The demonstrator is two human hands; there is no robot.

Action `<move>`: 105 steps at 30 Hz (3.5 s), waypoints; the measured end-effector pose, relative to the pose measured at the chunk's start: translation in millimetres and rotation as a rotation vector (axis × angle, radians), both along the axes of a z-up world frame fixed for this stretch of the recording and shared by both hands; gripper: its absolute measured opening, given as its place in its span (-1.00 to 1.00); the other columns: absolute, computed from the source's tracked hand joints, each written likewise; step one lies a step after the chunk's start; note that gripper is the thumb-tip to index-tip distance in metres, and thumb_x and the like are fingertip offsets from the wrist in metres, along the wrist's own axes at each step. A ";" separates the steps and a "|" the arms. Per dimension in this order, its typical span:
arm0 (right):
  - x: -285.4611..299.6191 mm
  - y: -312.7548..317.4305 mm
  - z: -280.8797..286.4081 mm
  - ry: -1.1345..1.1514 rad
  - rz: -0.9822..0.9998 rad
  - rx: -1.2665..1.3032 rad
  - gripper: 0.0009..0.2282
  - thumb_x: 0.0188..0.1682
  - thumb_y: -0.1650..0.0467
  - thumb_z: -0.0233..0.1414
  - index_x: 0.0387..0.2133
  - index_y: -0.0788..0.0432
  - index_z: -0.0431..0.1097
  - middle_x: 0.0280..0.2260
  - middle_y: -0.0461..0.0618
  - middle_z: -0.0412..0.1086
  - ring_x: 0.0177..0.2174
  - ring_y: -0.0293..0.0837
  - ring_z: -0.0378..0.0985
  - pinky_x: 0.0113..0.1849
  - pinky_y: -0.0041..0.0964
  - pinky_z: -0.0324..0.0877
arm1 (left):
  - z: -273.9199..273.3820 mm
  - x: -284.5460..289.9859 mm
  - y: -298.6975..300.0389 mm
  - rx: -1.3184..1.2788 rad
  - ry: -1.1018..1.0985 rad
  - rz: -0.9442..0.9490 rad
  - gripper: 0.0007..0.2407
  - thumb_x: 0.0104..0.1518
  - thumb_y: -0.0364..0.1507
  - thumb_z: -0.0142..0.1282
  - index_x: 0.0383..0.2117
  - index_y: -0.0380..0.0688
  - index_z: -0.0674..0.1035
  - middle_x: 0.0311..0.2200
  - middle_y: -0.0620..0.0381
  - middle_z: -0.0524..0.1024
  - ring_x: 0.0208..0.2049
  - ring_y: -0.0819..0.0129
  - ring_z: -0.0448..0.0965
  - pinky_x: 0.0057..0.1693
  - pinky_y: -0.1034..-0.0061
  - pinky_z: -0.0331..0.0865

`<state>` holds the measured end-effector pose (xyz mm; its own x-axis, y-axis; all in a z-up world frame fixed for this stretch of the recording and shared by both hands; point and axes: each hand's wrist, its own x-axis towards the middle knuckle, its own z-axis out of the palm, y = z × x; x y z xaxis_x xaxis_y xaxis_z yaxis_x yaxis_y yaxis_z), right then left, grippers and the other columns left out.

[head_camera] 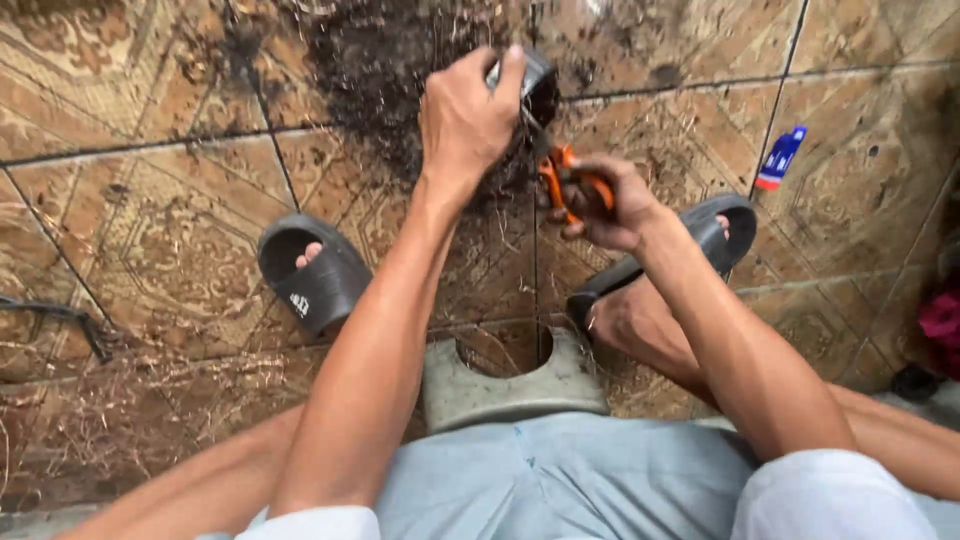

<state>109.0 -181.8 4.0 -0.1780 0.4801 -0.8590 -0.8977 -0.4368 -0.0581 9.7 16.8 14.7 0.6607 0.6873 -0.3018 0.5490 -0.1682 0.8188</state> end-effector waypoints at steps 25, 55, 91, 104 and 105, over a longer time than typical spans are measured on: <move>-27.2 30.3 11.7 -0.434 0.420 -0.141 -0.91 -0.05 0.39 -0.03 -0.35 0.12 0.24 -0.55 -0.02 0.27 -0.60 -0.16 0.32 -0.53 -0.20 0.40 | -3.8 12.0 -6.6 0.126 0.048 0.009 -0.66 0.24 -0.17 -0.21 -0.70 0.08 0.42 -0.81 0.37 0.34 -0.81 0.58 0.24 -0.69 0.59 0.05; -23.1 23.4 -9.5 0.045 0.083 -0.031 -0.87 -0.14 0.24 0.01 -0.51 -0.02 0.28 -0.59 -0.17 0.24 -0.67 -0.28 0.22 -0.61 -0.39 0.02 | 3.9 15.3 -13.3 0.146 0.063 -0.064 -0.66 0.28 -0.16 -0.22 -0.65 0.06 0.39 -0.75 0.37 0.30 -0.78 0.56 0.20 -0.64 0.61 0.10; -40.1 91.7 92.8 -0.885 0.894 -0.371 -0.94 0.14 0.52 -0.04 -0.32 0.18 0.35 -0.38 -0.04 0.38 -0.48 -0.18 0.42 -0.40 -0.37 0.51 | 3.4 32.4 -13.5 0.209 0.080 -0.167 -0.64 0.30 -0.21 -0.07 -0.72 0.09 0.36 -0.79 0.37 0.30 -0.80 0.54 0.25 -0.65 0.56 0.17; -68.8 13.5 59.2 -1.084 0.892 -0.272 -0.86 0.10 0.32 -0.01 -0.29 0.14 0.25 -0.31 0.06 0.37 -0.35 -0.02 0.50 -0.27 -0.08 0.50 | 2.6 33.0 -8.4 0.230 0.059 -0.296 -0.63 0.25 -0.16 -0.07 -0.14 -0.15 0.68 -0.82 0.34 0.39 -0.84 0.61 0.20 -0.74 0.62 0.03; -64.6 8.1 61.6 -0.986 0.897 -0.248 -0.83 0.14 0.27 -0.13 -0.35 0.09 0.23 -0.38 -0.04 0.33 -0.43 -0.13 0.38 -0.36 -0.18 0.38 | 5.3 33.1 -5.3 0.204 0.094 -0.284 -0.66 0.25 -0.16 -0.09 -0.22 -0.09 0.70 -0.81 0.36 0.38 -0.82 0.58 0.24 -0.70 0.57 0.13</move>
